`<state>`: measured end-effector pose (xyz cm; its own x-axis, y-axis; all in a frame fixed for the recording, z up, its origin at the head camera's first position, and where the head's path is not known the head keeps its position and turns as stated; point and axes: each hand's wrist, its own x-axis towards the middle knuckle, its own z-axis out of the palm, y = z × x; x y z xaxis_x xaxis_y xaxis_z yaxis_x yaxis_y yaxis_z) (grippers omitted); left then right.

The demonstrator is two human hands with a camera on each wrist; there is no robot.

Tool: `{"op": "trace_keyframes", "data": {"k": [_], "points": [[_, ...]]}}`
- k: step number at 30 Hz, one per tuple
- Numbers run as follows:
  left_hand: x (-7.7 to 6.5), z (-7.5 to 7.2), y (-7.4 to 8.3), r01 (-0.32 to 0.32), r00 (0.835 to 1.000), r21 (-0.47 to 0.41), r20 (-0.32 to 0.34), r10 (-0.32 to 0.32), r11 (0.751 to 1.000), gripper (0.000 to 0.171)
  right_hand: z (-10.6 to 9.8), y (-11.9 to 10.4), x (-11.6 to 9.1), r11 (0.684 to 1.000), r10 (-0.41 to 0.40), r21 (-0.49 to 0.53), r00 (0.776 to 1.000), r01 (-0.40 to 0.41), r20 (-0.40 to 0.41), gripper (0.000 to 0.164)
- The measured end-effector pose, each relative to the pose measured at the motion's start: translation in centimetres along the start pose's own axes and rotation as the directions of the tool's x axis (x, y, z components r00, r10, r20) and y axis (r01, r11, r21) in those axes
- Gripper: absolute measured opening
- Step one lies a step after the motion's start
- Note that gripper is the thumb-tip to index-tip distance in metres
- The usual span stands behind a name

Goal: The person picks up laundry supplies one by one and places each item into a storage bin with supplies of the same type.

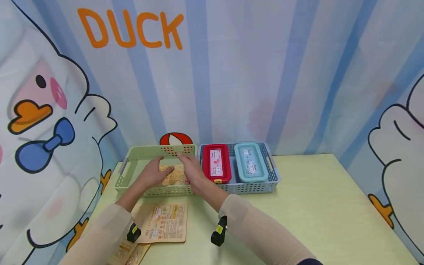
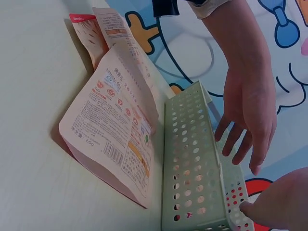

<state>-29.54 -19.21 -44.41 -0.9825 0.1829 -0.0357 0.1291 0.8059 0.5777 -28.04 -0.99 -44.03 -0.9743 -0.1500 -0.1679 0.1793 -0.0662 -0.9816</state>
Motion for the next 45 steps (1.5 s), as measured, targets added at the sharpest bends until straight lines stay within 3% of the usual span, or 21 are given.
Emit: {"op": "trace_keyframes", "data": {"k": [6, 11, 20, 23, 29, 45], "points": [[-1.1, -1.2, 0.9, -0.037, 0.999, 0.034, 0.009, 0.037, 0.999, 0.080, 0.2, -1.0, -0.8, 0.997, -0.051, -0.049, 0.998, 0.053, 0.043, 0.064], [-2.1, -3.0, 2.2, -0.099, 0.995, 0.069, -0.011, 0.100, 0.993, 0.080, 0.2, -1.7, -1.2, 0.989, -0.095, -0.102, 0.992, 0.104, 0.085, 0.062], [-3.5, -5.3, 4.2, -0.146, 0.988, 0.144, -0.035, 0.153, 0.979, 0.080, -1.4, -3.6, -2.3, 0.941, -0.202, -0.237, 0.963, 0.241, 0.180, 0.061], [-4.0, -5.6, 4.2, -0.155, 0.986, 0.167, -0.041, 0.164, 0.974, 0.080, -2.1, -4.2, -2.6, 0.927, -0.221, -0.262, 0.955, 0.269, 0.198, 0.064], [-5.2, -5.9, 4.0, -0.168, 0.982, 0.190, -0.053, 0.181, 0.967, 0.078, -3.0, -4.5, -3.2, 0.869, -0.248, -0.379, 0.943, 0.318, 0.224, 0.071], [-7.2, -7.0, 3.6, -0.156, 0.985, 0.193, -0.050, 0.168, 0.969, 0.070, -4.0, -4.4, -4.6, 0.806, -0.279, -0.465, 0.928, 0.367, 0.248, 0.058]]}}
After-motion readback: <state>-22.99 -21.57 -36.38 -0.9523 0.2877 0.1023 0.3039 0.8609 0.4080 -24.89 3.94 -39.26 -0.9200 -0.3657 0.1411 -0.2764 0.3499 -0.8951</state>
